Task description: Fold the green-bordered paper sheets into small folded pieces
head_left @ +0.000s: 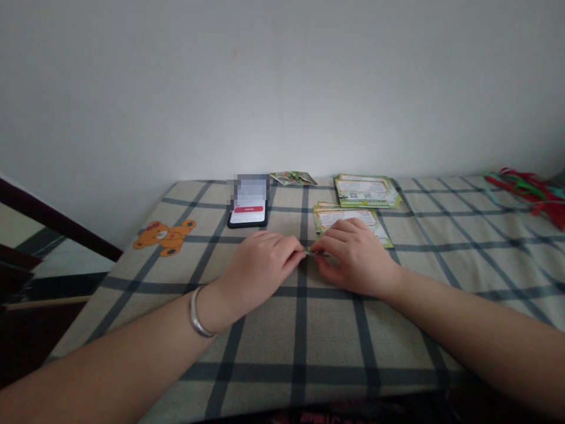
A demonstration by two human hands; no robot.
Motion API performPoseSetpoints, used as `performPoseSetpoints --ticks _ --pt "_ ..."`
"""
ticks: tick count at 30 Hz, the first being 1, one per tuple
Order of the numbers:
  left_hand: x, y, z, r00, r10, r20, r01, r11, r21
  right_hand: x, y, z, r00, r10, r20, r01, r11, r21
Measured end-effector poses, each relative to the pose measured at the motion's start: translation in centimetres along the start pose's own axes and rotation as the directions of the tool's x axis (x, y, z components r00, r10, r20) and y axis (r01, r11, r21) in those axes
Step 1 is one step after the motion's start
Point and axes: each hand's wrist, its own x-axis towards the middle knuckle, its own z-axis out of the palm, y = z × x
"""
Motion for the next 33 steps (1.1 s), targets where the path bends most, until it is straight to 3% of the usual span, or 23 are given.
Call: performPoseSetpoints --ticks 10,18,25,28,33 --pt "-0.28 -0.3 -0.28 0.989 0.022 -0.148 -0.045 0.987 -0.152 -0.35 -0.31 -0.41 0.993 0.058 -0.101 -0.043 0.988 0.149" --pt "-0.2 -0.34 -0.26 0.985 -0.018 -0.172 -0.033 0.958 -0.286 -0.48 -0.11 -0.49 0.99 0.094 -0.102 -0.06 0.952 0.301" --pt "-0.27 -0.34 -0.46 0.99 -0.075 -0.118 0.024 0.922 -0.387 -0.53 -0.09 -0.53 0.987 0.127 -0.096 -0.079 0.912 0.402" --pt "-0.33 -0.2 -0.6 0.988 -0.104 -0.116 0.046 0.908 -0.417 -0.66 -0.12 -0.5 0.985 0.113 -0.128 -0.056 0.921 0.384" --pt "-0.27 0.08 -0.7 0.977 -0.19 -0.1 0.125 0.882 -0.455 -0.85 -0.11 -0.23 0.981 0.032 -0.193 0.008 0.98 0.2"
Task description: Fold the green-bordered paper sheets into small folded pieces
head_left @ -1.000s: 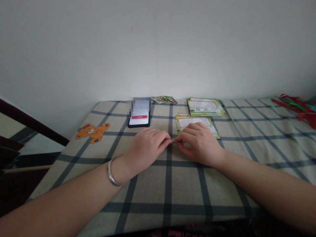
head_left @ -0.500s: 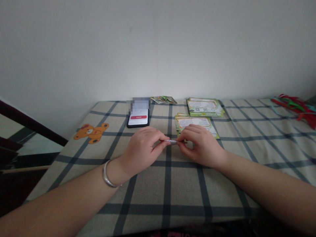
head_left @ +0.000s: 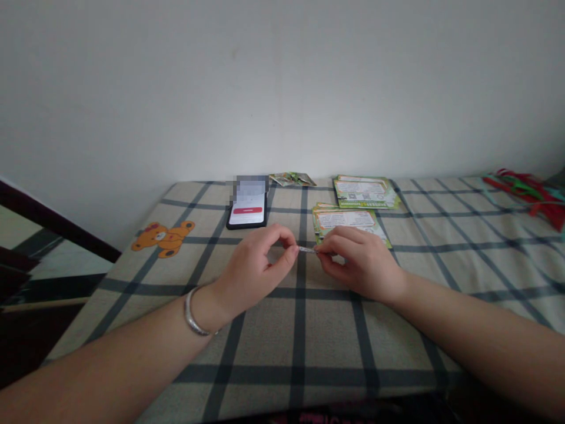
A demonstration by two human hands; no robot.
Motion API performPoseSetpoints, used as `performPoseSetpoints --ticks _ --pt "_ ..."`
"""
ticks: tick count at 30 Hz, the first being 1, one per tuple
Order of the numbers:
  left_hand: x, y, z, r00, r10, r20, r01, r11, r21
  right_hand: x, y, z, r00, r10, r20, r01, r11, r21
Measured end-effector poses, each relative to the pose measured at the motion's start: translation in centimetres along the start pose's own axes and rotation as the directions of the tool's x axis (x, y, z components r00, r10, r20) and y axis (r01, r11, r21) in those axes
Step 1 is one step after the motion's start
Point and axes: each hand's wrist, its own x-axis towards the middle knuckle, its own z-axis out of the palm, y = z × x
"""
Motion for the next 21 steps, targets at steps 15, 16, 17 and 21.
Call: performPoseSetpoints --ticks 15,16,17,21 --pt "0.37 -0.35 0.56 0.986 -0.167 0.015 0.167 0.975 -0.145 -0.06 0.28 0.28 0.998 -0.051 0.021 0.052 0.999 -0.006" --pt "0.32 -0.37 0.55 0.988 -0.153 0.003 0.153 0.983 -0.101 -0.06 0.27 0.28 0.999 -0.049 0.022 0.049 0.999 -0.008" --pt "0.27 -0.39 0.54 0.99 -0.138 -0.007 0.137 0.989 -0.062 -0.06 0.25 0.26 0.998 -0.054 0.022 0.054 0.998 -0.019" --pt "0.1 -0.45 0.45 0.993 -0.118 -0.032 0.119 0.992 0.042 -0.12 0.12 0.08 0.994 -0.107 0.03 0.11 0.99 -0.088"
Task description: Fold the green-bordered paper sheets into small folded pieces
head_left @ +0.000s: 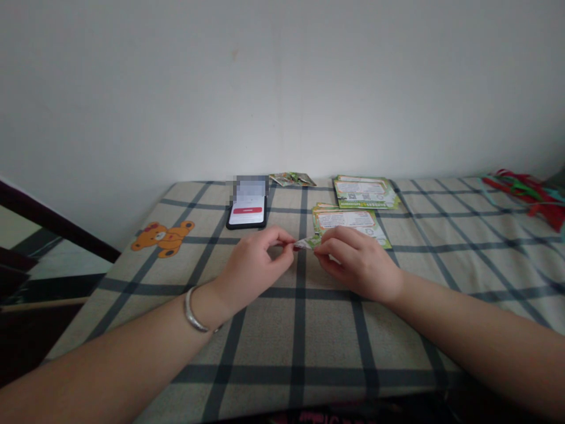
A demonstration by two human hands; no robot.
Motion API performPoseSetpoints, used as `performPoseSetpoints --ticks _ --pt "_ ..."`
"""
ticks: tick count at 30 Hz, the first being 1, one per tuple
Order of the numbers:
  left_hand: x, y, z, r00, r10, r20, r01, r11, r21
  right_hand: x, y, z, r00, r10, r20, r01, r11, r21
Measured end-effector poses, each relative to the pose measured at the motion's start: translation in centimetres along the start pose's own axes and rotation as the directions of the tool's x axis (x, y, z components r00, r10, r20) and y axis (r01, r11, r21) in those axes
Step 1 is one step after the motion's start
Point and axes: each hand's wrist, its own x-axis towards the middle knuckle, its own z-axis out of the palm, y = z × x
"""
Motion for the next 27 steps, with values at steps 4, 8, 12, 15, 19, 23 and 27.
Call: performPoseSetpoints --ticks 4,8,12,15,19,23,27 --pt "0.01 -0.06 0.0 0.999 -0.045 0.011 0.044 0.997 0.061 0.02 -0.08 -0.13 0.998 -0.052 0.019 0.052 0.998 -0.025" --pt "0.03 -0.15 0.22 0.993 -0.106 0.042 0.105 0.994 0.032 0.04 0.0 -0.06 0.997 -0.07 0.038 0.072 0.996 -0.049" --pt "0.21 -0.15 0.39 0.983 -0.16 0.085 0.167 0.982 -0.087 -0.06 0.0 -0.09 0.994 -0.09 0.054 0.094 0.993 -0.073" --pt "0.4 -0.12 0.3 0.977 -0.177 0.121 0.197 0.964 -0.18 -0.07 0.0 -0.12 0.994 -0.091 0.062 0.095 0.993 -0.065" --pt "0.52 -0.11 0.12 0.979 -0.162 0.125 0.189 0.949 -0.253 0.03 0.25 0.19 1.0 -0.008 0.026 0.007 1.0 0.024" --pt "0.48 0.05 0.17 0.985 -0.148 0.088 0.166 0.948 -0.271 0.07 0.49 0.51 0.999 0.039 -0.007 -0.038 0.995 0.095" --pt "0.42 0.2 0.29 0.98 -0.183 0.075 0.196 0.951 -0.239 0.08 0.35 0.29 1.0 0.007 -0.003 -0.007 0.998 0.063"
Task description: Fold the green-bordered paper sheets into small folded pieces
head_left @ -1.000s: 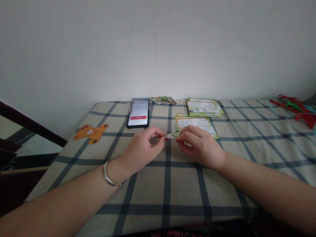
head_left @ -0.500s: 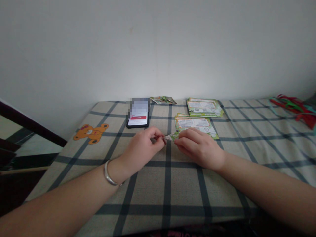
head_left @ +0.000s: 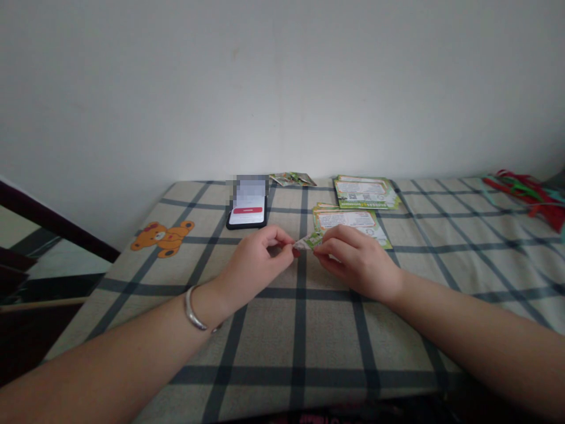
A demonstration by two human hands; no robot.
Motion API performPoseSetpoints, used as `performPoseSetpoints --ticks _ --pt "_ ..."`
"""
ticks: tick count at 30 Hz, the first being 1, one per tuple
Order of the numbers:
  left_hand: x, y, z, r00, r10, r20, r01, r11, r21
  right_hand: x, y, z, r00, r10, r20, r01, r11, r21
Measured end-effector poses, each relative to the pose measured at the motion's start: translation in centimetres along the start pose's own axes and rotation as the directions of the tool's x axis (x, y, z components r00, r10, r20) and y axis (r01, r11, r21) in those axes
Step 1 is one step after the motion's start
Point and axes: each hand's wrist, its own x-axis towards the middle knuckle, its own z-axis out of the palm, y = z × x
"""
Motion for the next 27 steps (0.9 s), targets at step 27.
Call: performPoseSetpoints --ticks 27 --pt "0.01 -0.03 0.13 0.968 0.247 0.055 -0.252 0.96 0.119 0.47 -0.33 0.46 0.907 0.391 0.154 -0.417 0.796 0.439"
